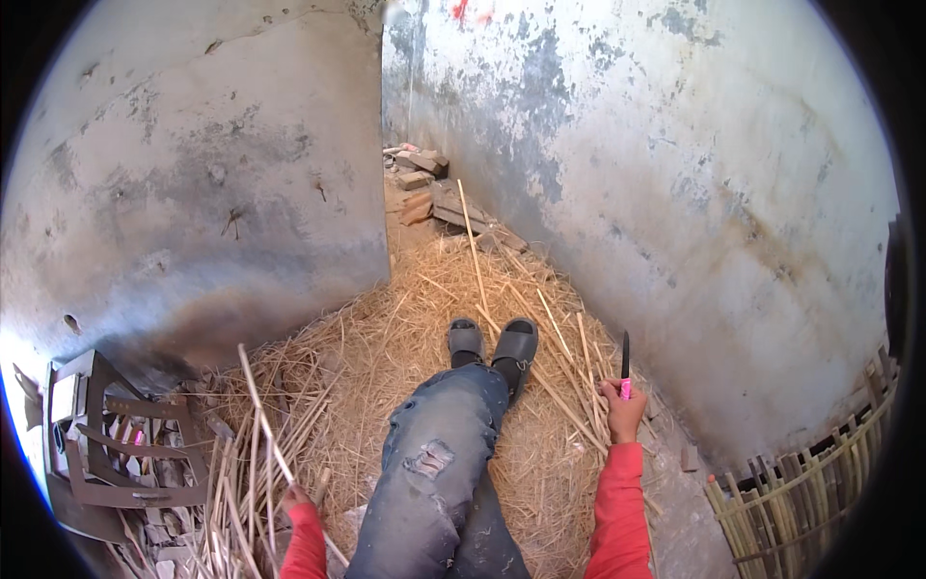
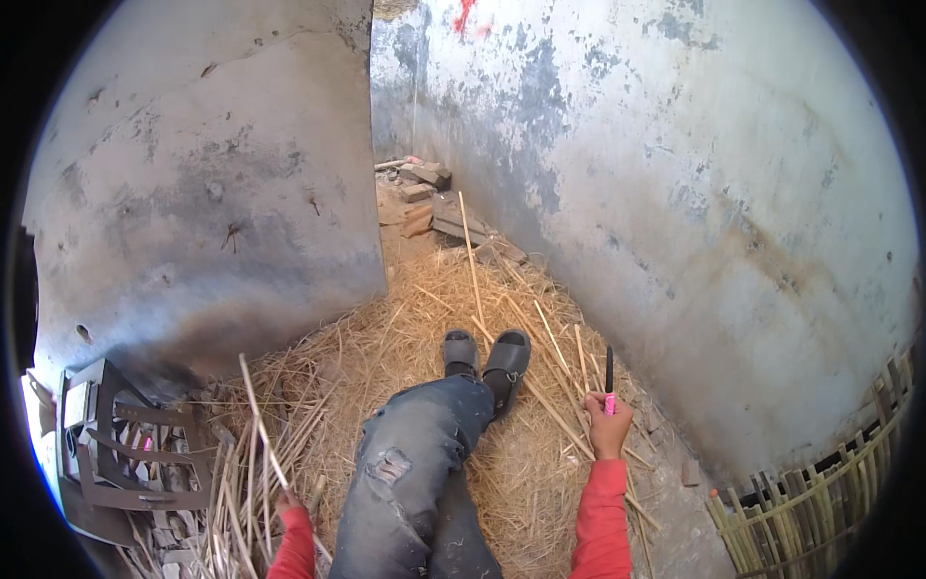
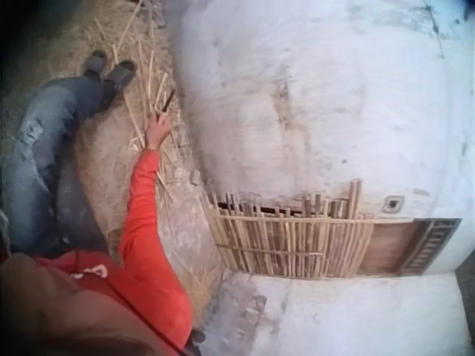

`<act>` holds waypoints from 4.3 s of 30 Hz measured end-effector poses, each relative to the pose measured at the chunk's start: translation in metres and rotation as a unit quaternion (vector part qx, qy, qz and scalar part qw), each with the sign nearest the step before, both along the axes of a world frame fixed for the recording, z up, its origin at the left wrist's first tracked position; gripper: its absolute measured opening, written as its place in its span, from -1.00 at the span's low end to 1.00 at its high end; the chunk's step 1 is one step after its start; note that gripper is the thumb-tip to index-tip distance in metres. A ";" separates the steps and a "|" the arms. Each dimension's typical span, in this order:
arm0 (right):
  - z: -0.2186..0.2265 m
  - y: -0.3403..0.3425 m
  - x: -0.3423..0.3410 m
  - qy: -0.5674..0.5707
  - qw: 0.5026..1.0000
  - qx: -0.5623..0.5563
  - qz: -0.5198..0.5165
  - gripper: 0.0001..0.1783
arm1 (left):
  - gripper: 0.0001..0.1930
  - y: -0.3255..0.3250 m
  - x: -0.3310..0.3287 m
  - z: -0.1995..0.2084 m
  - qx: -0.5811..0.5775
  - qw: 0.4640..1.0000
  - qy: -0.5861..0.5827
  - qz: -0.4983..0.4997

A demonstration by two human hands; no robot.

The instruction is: The person scrapes a long strip of bamboo using a knife while sitting on the floor.

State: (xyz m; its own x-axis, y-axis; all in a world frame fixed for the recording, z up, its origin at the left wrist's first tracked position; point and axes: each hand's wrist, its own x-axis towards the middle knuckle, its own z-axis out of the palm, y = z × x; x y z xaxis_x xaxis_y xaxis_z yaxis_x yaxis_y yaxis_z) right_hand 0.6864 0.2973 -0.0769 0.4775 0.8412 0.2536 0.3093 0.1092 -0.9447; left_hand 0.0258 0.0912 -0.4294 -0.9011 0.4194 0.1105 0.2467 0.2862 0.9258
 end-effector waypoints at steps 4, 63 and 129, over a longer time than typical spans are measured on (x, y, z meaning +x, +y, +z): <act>0.005 -0.019 0.007 -0.015 1.000 0.008 -0.013 -0.84 | -0.60 0.021 -0.047 0.036 -0.074 0.967 -0.235 -0.059; 0.092 -0.051 -0.125 0.157 0.981 0.054 0.097 -0.77 | -0.81 0.143 0.050 0.493 0.188 0.872 0.261 -0.370; 0.152 -0.063 -0.146 -0.440 0.890 0.064 0.105 -0.43 | -0.76 0.005 0.243 0.472 -0.035 0.801 -0.147 -0.580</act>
State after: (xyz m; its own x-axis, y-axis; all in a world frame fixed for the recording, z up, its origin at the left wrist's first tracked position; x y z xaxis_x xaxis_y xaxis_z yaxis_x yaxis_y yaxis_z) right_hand 0.5403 0.2348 0.0748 -0.1166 0.8255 0.5523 0.8828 0.3409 -0.3231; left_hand 0.2684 0.0966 0.0428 0.1157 0.9888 -0.0941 0.1585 0.0751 0.9845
